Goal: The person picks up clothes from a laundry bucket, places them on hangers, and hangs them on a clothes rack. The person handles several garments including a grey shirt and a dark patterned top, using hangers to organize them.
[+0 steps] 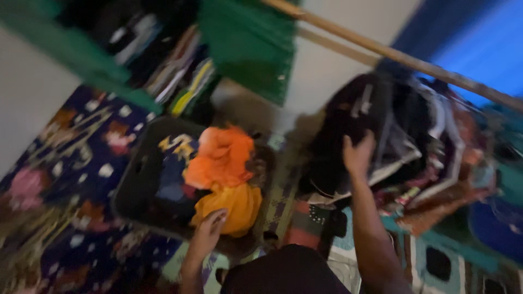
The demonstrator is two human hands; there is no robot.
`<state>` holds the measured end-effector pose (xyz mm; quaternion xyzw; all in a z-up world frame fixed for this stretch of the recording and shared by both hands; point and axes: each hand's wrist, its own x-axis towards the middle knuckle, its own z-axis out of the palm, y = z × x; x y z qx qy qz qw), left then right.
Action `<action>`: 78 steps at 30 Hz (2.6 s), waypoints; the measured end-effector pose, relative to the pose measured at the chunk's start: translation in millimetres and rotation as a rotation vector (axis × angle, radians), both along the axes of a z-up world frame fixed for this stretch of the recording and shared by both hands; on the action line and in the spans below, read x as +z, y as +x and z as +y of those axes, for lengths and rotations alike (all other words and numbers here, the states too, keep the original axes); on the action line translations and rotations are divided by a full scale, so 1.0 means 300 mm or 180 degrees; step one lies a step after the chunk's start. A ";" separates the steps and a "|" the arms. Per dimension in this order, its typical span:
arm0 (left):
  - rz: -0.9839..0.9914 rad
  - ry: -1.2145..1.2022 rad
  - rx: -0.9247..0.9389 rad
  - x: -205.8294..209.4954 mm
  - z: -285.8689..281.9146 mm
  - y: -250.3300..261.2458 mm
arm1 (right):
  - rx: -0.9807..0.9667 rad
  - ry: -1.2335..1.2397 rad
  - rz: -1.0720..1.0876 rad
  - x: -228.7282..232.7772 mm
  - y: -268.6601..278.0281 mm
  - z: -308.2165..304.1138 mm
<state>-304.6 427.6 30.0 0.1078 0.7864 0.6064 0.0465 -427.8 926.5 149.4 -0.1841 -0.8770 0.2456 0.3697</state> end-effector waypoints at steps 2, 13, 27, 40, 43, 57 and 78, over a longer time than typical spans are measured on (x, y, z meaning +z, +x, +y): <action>-0.0052 -0.0147 0.0182 -0.001 -0.004 0.047 | 0.0253 0.0343 0.0449 0.028 0.093 -0.084; -0.0322 -0.0823 0.0685 -0.272 -0.019 0.441 | 0.2097 -0.0079 -0.0504 -0.211 0.088 -0.476; -0.0506 -0.0169 0.2262 -0.541 -0.106 0.878 | 0.4953 0.0957 -0.3812 -0.555 0.136 -1.232; -0.0782 -0.0370 0.5012 -0.771 -0.668 1.104 | 0.5287 0.1385 -0.4550 -0.640 0.323 -1.676; -0.0883 -0.0739 0.5102 -0.833 -0.803 1.158 | 0.5183 0.1413 -0.4734 -0.662 0.352 -1.777; -0.1434 -0.0174 0.5073 -0.975 -1.125 1.226 | 0.4469 0.0522 -0.5680 -0.704 0.430 -2.011; -0.0743 0.0925 0.4974 -0.888 -1.001 0.888 | 0.5095 0.0485 -0.5717 -0.775 0.480 -2.457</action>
